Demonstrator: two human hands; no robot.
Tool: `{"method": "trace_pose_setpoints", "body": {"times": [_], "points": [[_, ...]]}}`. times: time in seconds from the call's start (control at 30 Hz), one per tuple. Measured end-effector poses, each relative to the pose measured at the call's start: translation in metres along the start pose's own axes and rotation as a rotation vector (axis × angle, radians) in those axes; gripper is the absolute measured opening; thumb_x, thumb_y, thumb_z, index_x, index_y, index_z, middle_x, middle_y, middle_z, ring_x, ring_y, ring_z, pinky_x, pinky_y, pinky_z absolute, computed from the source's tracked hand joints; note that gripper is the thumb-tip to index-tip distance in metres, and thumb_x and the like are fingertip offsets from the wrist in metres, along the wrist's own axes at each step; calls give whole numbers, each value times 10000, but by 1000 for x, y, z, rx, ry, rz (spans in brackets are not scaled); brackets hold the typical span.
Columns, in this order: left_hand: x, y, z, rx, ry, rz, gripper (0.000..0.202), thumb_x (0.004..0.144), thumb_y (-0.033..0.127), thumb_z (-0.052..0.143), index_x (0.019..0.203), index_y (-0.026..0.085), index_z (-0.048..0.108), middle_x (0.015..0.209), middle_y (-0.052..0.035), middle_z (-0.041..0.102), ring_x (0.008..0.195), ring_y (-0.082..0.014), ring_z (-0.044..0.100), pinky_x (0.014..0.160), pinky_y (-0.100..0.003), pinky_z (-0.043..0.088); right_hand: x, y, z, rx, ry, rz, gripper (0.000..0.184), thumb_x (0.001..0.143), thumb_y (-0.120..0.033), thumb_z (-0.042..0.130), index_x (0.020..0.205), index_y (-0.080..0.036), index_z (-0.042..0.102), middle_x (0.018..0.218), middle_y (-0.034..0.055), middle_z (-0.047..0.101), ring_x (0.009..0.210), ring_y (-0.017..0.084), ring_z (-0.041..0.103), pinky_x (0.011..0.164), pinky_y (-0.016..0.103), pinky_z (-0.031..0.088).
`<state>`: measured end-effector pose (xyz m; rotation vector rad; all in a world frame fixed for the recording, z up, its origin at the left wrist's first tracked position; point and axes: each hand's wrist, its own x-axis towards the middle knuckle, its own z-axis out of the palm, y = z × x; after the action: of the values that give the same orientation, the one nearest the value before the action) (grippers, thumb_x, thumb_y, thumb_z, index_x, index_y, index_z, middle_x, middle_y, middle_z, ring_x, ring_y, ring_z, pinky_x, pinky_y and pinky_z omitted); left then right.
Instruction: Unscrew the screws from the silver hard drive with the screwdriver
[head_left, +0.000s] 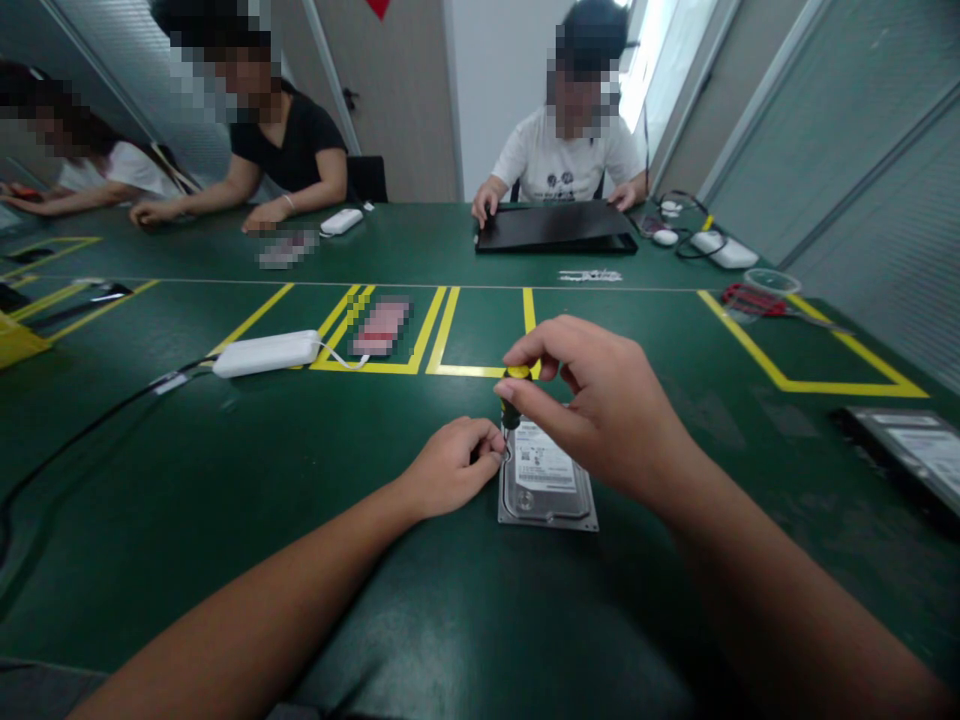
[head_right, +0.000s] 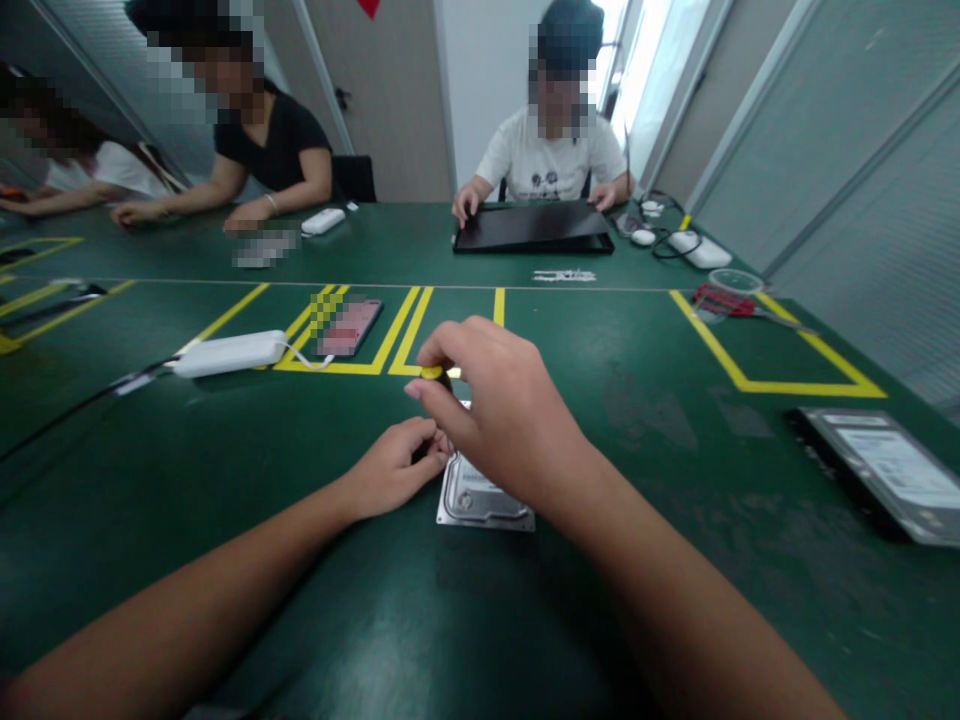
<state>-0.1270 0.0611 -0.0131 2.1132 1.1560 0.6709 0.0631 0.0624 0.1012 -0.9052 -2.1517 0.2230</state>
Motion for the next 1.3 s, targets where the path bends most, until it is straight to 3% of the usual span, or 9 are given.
{"method": "trace_pose_setpoints", "body": {"times": [0.87, 1.0, 1.13, 1.3], "points": [[0, 4, -1, 10, -5, -11, 57, 829, 188, 530, 773, 180, 539, 718, 19, 544, 698, -148, 482, 663, -273, 347, 0, -1, -2, -5, -32, -13, 88, 862, -188, 650, 938, -147, 665, 896, 13, 635, 800, 120, 537, 724, 241, 385], [0, 3, -1, 12, 4, 3, 74, 839, 205, 526, 770, 181, 534, 723, 17, 541, 701, -151, 477, 660, -275, 345, -1, 0, -1, 6, -52, -9, 153, 856, -194, 655, 1000, -144, 649, 939, 16, 633, 822, 123, 537, 744, 242, 389], [-1, 1, 0, 15, 13, 16, 79, 842, 213, 531, 770, 181, 539, 709, 20, 544, 691, -151, 481, 659, -280, 345, -2, 0, -1, 30, -111, 30, 219, 840, -197, 675, 1047, -141, 630, 970, 16, 625, 844, 124, 532, 754, 241, 382], [-1, -1, 0, 38, 19, 10, 68, 840, 204, 542, 778, 181, 556, 693, 25, 545, 681, -150, 493, 670, -284, 357, -1, -1, -2, 45, -252, 123, 173, 841, -213, 678, 992, -146, 626, 913, 13, 609, 822, 132, 518, 719, 244, 355]]}}
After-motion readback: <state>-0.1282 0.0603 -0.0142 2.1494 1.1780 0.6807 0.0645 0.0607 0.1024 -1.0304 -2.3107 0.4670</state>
